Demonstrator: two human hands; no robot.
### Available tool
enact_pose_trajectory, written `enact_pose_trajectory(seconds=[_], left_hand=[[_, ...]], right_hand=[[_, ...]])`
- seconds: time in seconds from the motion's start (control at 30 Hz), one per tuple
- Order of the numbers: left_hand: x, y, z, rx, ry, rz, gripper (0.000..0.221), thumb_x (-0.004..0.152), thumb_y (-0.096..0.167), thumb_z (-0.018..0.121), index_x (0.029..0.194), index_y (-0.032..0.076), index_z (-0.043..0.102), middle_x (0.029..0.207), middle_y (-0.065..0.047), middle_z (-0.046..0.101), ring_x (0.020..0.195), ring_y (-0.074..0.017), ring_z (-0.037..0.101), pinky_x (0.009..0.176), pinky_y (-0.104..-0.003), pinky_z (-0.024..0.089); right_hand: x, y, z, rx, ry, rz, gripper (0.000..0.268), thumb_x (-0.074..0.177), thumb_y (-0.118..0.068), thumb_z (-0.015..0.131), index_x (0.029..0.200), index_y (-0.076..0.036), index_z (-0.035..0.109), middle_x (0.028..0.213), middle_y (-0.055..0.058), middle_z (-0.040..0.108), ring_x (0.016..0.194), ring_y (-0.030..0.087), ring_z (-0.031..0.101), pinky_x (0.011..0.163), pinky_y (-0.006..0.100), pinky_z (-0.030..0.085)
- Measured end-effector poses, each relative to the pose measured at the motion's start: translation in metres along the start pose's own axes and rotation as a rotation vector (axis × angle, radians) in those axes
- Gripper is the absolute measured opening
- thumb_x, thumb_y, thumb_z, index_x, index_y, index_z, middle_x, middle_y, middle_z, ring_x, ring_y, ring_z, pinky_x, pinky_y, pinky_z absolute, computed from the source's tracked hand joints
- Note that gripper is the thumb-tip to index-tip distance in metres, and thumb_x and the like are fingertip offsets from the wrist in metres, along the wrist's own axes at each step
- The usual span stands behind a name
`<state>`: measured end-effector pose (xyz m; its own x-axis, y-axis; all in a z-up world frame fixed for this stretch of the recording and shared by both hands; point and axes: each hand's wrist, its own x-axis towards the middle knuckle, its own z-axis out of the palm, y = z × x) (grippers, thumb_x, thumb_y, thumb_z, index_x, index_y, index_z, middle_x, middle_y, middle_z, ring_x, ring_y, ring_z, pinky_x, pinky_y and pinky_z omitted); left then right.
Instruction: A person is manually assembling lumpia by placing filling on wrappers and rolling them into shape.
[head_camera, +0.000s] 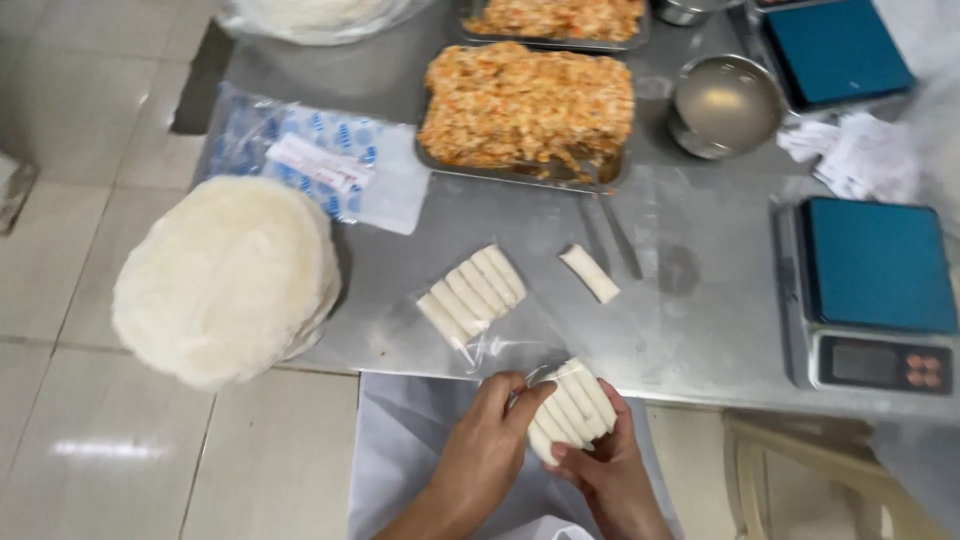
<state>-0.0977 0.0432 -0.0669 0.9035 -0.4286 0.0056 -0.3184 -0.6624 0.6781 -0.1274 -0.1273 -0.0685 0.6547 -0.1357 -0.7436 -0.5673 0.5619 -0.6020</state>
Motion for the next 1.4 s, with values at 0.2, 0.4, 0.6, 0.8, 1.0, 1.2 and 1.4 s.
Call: enact_pose_trajectory(seconds=[0.2, 0.4, 0.6, 0.8, 1.0, 1.2, 1.4], left_hand=[[0.010, 0.001, 0.006, -0.047, 0.067, 0.427, 0.041, 0.087, 0.002, 0.063, 0.126, 0.013, 0.069, 0.118, -0.009, 0.062, 0.112, -0.0296, 0.060, 0.095, -0.045, 0.050], [0.072, -0.091, -0.028, 0.357, 0.219, 0.340, 0.043, 0.103, 0.020, 0.051, 0.145, 0.016, 0.059, 0.147, -0.009, 0.058, 0.137, -0.0338, 0.052, 0.108, -0.054, 0.041], [0.066, -0.093, -0.028, 0.301, 0.246, 0.259, 0.045, 0.107, 0.024, 0.053, 0.151, 0.017, 0.052, 0.160, -0.011, 0.045, 0.142, -0.0344, 0.049, 0.111, -0.052, 0.043], [0.067, -0.094, -0.035, 0.205, 0.262, 0.302, 0.050, 0.105, 0.023, 0.060, 0.152, 0.014, 0.046, 0.150, -0.024, 0.048, 0.135, -0.0416, 0.050, 0.109, -0.053, 0.046], [0.085, -0.125, -0.045, 0.235, 0.203, 0.349, 0.049, 0.106, 0.027, 0.058, 0.151, 0.015, 0.047, 0.151, -0.018, 0.053, 0.136, -0.0391, 0.051, 0.110, -0.054, 0.043], [0.102, -0.093, -0.094, 0.308, 0.227, 0.310, 0.055, 0.095, 0.044, 0.069, 0.139, 0.012, 0.061, 0.143, -0.015, 0.057, 0.135, -0.0373, 0.048, 0.108, -0.056, 0.042], [0.072, -0.033, -0.024, 0.263, 0.183, 0.324, 0.042, 0.089, 0.018, 0.068, 0.130, 0.010, 0.062, 0.140, -0.015, 0.055, 0.137, -0.0413, 0.045, 0.113, -0.064, 0.032]], right_hand=[[0.017, 0.002, -0.024, 0.005, 0.067, -0.139, 0.095, 0.074, 0.014, 0.067, 0.153, -0.026, 0.035, 0.143, 0.013, 0.057, 0.112, 0.029, 0.058, 0.077, 0.046, 0.055], [0.006, -0.031, -0.029, -0.313, 0.140, -0.061, 0.079, 0.086, 0.006, 0.066, 0.154, -0.022, 0.038, 0.135, 0.022, 0.061, 0.110, 0.036, 0.065, 0.076, 0.052, 0.059], [0.013, -0.048, -0.012, -0.304, 0.149, 0.006, 0.076, 0.087, 0.008, 0.065, 0.155, -0.021, 0.047, 0.126, 0.025, 0.065, 0.101, 0.037, 0.062, 0.077, 0.049, 0.056], [-0.002, -0.087, 0.028, -0.421, 0.103, 0.126, 0.076, 0.089, 0.006, 0.065, 0.157, -0.025, 0.053, 0.123, 0.020, 0.068, 0.106, 0.036, 0.066, 0.085, 0.049, 0.057], [0.020, -0.055, 0.046, -0.278, -0.036, 0.029, 0.081, 0.089, 0.003, 0.059, 0.161, -0.026, 0.038, 0.137, 0.015, 0.058, 0.109, 0.030, 0.055, 0.090, 0.049, 0.053], [0.058, -0.005, -0.028, -0.800, -0.102, -0.665, 0.049, 0.084, -0.019, 0.075, 0.132, -0.019, 0.066, 0.130, 0.007, 0.066, 0.101, 0.022, 0.078, 0.086, 0.033, 0.064], [0.091, -0.019, 0.007, -1.401, 0.036, -1.124, 0.032, 0.082, -0.036, 0.075, 0.108, -0.020, 0.066, 0.095, -0.001, 0.065, 0.092, 0.026, 0.058, 0.084, 0.041, 0.041]])
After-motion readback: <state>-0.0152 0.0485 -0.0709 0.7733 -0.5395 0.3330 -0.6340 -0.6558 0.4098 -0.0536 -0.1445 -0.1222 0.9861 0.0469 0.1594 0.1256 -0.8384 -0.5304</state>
